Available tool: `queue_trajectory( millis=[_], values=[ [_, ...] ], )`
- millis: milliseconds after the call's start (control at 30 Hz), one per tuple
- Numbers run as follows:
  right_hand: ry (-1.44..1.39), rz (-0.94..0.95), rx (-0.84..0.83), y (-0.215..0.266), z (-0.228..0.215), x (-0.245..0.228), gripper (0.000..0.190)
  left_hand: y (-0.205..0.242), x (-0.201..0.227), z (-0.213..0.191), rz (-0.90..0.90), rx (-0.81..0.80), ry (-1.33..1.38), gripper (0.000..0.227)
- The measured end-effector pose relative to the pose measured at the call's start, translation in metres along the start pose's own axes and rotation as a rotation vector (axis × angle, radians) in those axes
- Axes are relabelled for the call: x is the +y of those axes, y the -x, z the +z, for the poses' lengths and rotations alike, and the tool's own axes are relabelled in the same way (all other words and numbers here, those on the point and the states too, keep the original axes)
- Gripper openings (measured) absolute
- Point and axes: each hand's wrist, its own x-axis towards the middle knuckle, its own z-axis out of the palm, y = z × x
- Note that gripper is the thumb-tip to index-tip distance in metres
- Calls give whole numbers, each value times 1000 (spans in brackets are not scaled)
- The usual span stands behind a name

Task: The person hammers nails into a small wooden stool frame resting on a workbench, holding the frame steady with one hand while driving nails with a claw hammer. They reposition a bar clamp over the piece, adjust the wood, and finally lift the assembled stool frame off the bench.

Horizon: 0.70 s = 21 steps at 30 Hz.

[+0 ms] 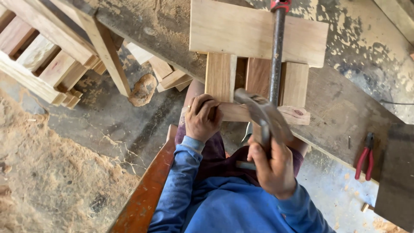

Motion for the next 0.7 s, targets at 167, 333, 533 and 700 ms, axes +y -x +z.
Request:
queue_trajectory(
  millis=[167, 333, 533, 700],
  values=[
    [22, 295, -58, 24, 2, 35, 36, 12, -3, 11, -75, 159, 13, 36],
    [-63, 83, -21, 21, 12, 15, 39, 16, 2, 20, -396, 296, 382, 35],
    [-34, 194, -22, 14, 26, 34, 38, 5, 8, 10, -487, 130, 167, 24],
    [48, 361, -25, 9, 26, 33, 41, 8, 4, 10, -535, 66, 135, 23]
  ],
)
